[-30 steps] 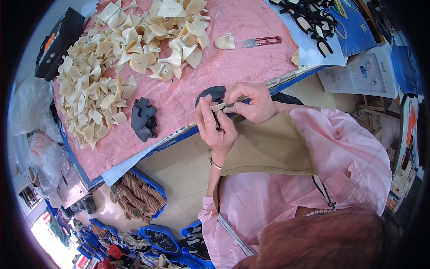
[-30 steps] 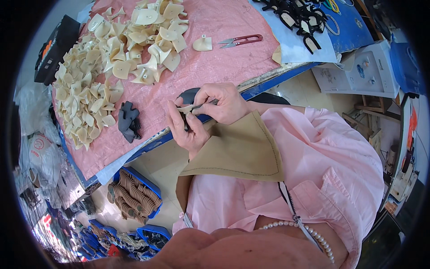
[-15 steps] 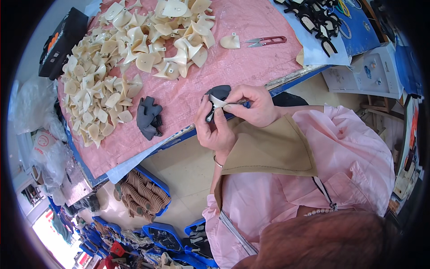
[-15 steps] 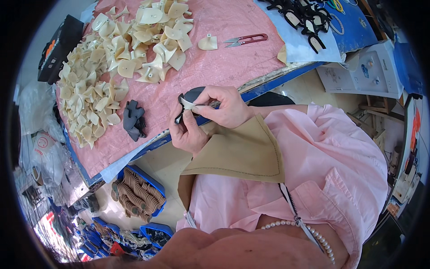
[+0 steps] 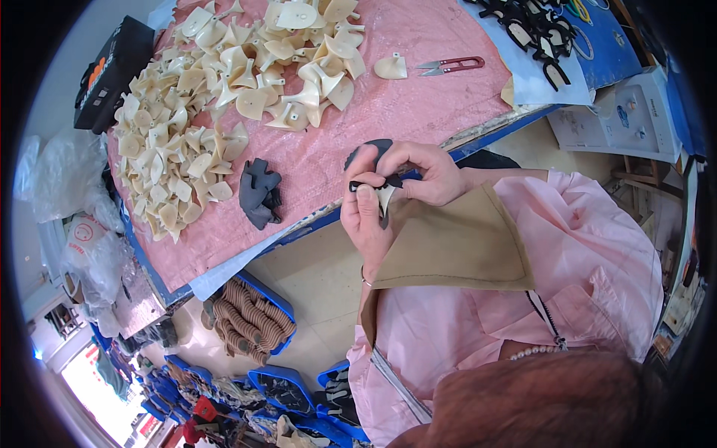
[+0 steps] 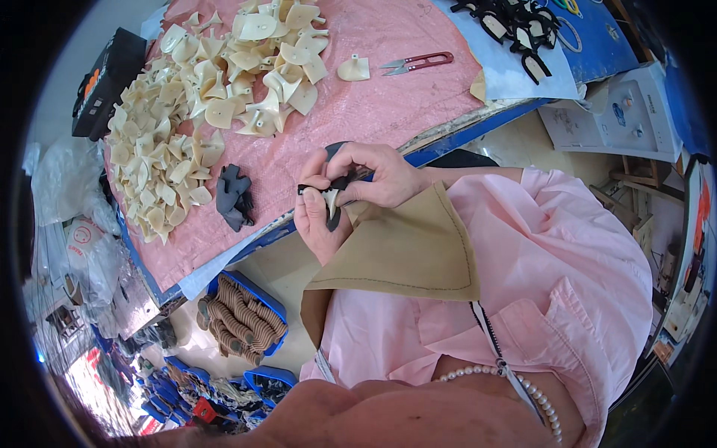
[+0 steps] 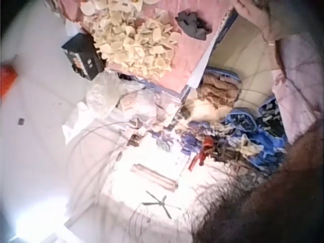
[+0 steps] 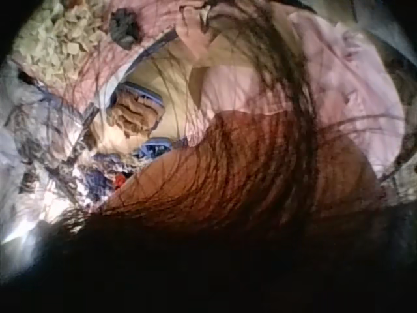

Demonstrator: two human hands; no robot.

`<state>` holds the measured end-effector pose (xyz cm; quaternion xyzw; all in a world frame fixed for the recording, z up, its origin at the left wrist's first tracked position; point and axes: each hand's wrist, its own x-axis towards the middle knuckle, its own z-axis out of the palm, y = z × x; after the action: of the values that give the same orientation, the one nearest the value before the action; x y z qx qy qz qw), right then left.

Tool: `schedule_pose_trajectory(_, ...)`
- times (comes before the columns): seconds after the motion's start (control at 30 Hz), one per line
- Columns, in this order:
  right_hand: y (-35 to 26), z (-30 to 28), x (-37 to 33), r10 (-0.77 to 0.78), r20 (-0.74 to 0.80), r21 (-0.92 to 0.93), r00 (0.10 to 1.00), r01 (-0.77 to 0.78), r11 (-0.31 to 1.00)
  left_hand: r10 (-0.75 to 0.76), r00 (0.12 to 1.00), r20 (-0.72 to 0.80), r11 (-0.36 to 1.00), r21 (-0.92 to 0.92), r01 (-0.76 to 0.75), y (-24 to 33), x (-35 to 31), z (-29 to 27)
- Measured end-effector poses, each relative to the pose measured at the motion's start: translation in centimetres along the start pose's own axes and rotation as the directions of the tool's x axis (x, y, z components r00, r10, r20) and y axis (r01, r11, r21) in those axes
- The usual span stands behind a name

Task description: Assembling small white and black plastic components into finished parts.

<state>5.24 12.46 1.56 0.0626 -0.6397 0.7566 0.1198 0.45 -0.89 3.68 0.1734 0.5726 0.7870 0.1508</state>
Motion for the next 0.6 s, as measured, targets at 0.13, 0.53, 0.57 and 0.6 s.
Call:
schedule_pose_trajectory(0.13, 0.7, -0.6, -0.5, -0.091, 0.036, -0.120, 0.995, 0.094, 0.988, -0.126, 0.989, 0.074, 0.975, -0.176, 0.137, 0.0, 0.1, -0.5)
schedule_pose_trajectory(0.53, 0.6, -0.3, -0.8, -0.154, -0.061, -0.119, 0.986, 0.146, 0.982, -0.273, 0.930, 0.247, 0.947, -0.101, 0.305, 1.4, -0.1, -2.1)
schedule_pose_trajectory(0.57, 0.4, -0.3, -0.7, -0.185, -0.045, -0.154, 0.982, 0.176, 0.972, -0.273, 0.931, 0.244, 0.947, -0.100, 0.305, 1.3, -0.2, -2.1)
schedule_pose_trajectory(0.6, 0.3, -0.3, -0.7, -0.184, -0.043, -0.152, 0.982, 0.176, 0.973, -0.220, 0.951, 0.217, 0.971, -0.043, 0.234, 1.1, -0.4, -2.1)
